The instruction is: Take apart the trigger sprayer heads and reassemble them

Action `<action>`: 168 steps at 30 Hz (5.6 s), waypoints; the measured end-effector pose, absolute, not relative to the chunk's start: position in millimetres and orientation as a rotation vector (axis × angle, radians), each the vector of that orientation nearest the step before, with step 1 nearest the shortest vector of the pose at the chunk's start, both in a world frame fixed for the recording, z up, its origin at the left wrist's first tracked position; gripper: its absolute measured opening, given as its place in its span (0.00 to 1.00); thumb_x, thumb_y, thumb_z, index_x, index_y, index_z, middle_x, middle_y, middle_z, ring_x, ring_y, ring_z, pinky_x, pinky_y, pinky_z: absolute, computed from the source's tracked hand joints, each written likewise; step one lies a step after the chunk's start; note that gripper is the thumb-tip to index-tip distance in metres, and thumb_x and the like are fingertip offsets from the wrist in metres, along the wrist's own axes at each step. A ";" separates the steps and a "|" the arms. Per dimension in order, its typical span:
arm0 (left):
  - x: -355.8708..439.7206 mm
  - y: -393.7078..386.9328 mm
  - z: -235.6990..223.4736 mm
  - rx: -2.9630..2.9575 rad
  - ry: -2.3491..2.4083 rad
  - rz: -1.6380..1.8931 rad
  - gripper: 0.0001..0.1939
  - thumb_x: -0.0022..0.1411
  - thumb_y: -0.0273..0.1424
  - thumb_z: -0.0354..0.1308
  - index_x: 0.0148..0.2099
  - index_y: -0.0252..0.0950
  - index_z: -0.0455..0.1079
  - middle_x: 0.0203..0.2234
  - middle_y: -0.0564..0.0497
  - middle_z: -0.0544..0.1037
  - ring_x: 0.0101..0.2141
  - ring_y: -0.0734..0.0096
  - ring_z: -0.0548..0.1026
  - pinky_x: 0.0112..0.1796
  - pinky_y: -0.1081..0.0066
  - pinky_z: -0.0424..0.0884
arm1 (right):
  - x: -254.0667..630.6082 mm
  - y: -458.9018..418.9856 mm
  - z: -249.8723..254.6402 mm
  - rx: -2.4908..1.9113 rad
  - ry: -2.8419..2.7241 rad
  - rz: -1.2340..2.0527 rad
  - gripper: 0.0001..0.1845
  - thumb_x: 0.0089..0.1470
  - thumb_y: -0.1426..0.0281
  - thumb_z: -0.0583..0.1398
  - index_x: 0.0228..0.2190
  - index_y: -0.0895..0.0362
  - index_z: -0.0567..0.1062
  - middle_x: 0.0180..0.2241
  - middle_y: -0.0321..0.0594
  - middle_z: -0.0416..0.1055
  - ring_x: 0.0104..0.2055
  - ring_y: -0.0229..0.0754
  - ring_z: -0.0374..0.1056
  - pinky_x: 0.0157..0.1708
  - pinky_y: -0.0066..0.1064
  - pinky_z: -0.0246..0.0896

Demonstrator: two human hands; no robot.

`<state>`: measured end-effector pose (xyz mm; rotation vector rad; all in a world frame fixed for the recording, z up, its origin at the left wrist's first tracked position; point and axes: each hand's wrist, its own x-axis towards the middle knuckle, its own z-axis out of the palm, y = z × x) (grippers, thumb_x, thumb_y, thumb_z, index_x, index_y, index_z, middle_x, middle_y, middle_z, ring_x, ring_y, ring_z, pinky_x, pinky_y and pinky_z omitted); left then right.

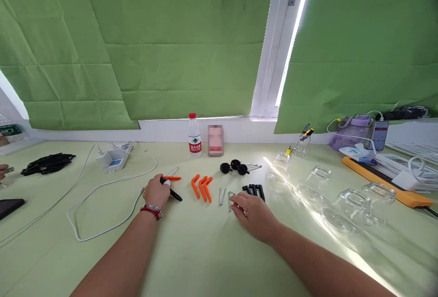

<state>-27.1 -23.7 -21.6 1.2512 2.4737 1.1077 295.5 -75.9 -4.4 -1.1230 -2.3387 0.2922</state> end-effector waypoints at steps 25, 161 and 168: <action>5.3 -38.8 -1.4 1.752 2.605 1.154 0.18 0.52 0.32 0.54 0.47 0.38 0.64 0.53 0.44 0.66 0.54 0.53 0.60 0.51 0.55 0.55 | 311.4 30.3 11.2 -2.036 -1.992 0.327 0.25 0.56 0.53 0.48 0.23 0.58 0.73 0.26 0.46 0.71 0.28 0.44 0.68 0.24 0.30 0.54; 93.8 -106.7 28.6 0.912 0.722 1.168 0.13 0.65 0.39 0.45 0.37 0.35 0.62 0.24 0.54 0.66 0.20 0.78 0.62 0.26 0.71 0.61 | 291.2 -103.9 2.2 -0.530 -2.914 -0.388 0.11 0.56 0.79 0.50 0.35 0.61 0.71 0.29 0.43 0.68 0.32 0.42 0.60 0.34 0.35 0.55; 98.4 -110.8 26.6 0.899 0.718 1.100 0.13 0.62 0.40 0.50 0.39 0.34 0.66 0.25 0.52 0.68 0.22 0.76 0.64 0.28 0.70 0.61 | 283.4 -120.6 5.3 -0.312 -2.903 -0.442 0.10 0.56 0.79 0.50 0.37 0.60 0.69 0.27 0.41 0.67 0.29 0.41 0.58 0.32 0.34 0.52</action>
